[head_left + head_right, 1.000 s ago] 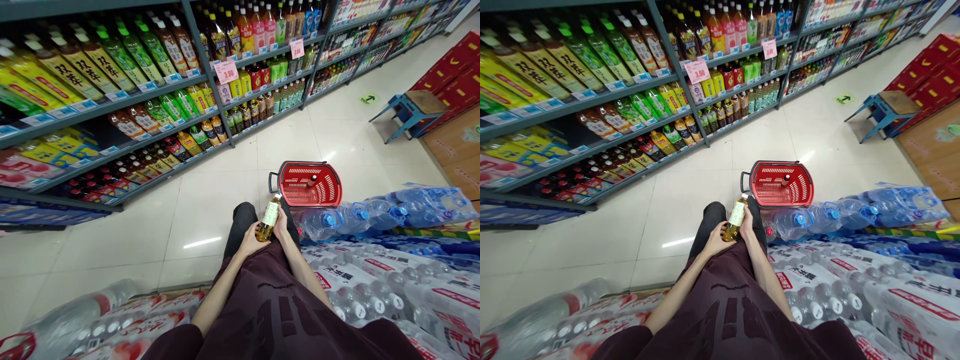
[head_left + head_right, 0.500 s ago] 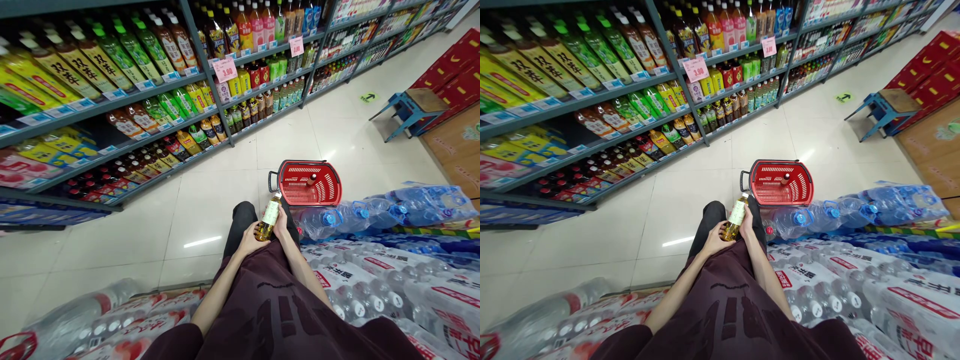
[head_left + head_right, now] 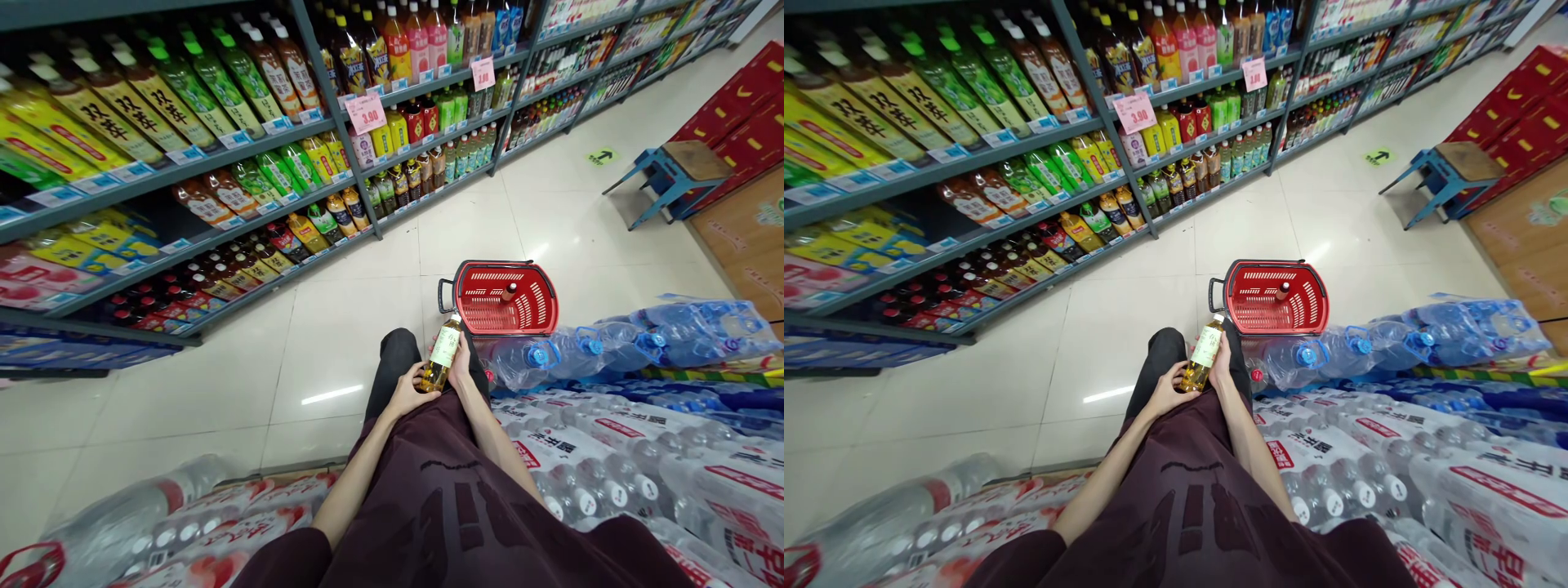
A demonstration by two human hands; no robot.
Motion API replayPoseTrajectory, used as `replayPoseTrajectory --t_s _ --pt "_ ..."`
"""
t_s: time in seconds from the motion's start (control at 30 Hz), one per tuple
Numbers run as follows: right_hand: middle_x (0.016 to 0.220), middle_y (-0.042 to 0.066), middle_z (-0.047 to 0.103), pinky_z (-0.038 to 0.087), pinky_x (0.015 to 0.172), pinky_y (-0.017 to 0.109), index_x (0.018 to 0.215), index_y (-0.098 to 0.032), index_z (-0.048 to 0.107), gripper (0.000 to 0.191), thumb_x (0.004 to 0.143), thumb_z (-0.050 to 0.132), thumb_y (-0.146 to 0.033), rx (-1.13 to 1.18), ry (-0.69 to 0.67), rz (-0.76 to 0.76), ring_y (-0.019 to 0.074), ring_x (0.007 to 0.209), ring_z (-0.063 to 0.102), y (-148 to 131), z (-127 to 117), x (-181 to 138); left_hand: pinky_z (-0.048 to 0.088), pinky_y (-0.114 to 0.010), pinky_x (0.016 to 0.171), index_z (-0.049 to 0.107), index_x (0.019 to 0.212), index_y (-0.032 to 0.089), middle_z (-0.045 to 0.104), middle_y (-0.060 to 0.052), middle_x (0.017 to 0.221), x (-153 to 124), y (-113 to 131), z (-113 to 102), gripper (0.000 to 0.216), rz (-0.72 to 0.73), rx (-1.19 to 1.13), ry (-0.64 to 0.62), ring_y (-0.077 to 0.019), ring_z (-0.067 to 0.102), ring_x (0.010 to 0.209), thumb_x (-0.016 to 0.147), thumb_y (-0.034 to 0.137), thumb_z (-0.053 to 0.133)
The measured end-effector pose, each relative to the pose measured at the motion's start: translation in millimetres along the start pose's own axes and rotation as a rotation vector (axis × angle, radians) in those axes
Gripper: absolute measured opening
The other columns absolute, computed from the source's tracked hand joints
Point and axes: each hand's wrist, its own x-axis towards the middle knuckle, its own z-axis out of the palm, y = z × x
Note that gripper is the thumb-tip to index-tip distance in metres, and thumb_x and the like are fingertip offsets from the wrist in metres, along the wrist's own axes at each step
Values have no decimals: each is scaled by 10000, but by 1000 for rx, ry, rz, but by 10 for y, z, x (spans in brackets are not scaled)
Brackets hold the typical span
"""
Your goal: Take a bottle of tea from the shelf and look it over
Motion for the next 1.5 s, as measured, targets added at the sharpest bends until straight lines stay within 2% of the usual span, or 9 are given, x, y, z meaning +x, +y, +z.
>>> replayPoseTrajectory --t_s 0.27,0.37,0.53,0.7,1.03,1.2,1.5 --pt "853 83 790 638 614 364 1043 -147 673 556 954 421 -634 18 -11 -4 214 629 737 4 -6 -15 606 -422 930 520 1367 175 706 -85 1127 -20 62 10 859 42 14 -4 -225 729 963 627 392 896" --pt "849 81 787 622 576 356 1037 -152 668 547 952 417 -630 27 -6 -9 218 616 734 6 -16 6 592 -435 961 488 1402 175 714 -108 1181 -10 23 29 841 58 25 -27 -249 719 1050 677 376 865" --pt "800 68 774 605 579 345 1049 -147 660 566 945 396 -636 70 63 -55 218 620 731 15 -48 53 549 -442 1037 451 1432 178 629 -143 1384 6 -8 60 710 100 83 -15 -266 640 1233 801 319 745" --pt "774 66 764 621 663 388 1013 -149 665 594 915 399 -672 82 97 -96 213 625 721 40 -86 76 473 -466 1124 447 1435 184 575 -136 1413 -6 47 82 777 189 195 28 -282 575 1303 753 301 799" --pt "757 73 758 620 669 399 985 -157 664 636 881 395 -724 72 101 -107 227 657 732 72 -135 106 516 -459 1075 446 1414 203 534 -123 1376 -24 59 95 753 252 245 66 -281 564 1291 762 287 813" --pt "755 67 761 619 667 394 970 -167 668 618 894 382 -709 79 100 -95 224 648 730 68 -136 96 557 -450 1019 478 1381 203 520 -123 1341 -42 78 90 720 294 287 118 -289 563 1276 754 283 823" --pt "724 55 757 620 677 382 945 -169 674 624 921 350 -701 97 125 -80 213 603 715 35 -88 47 558 -445 1019 510 1351 207 515 -106 1287 -44 62 91 691 321 311 146 -261 588 1210 743 276 833"
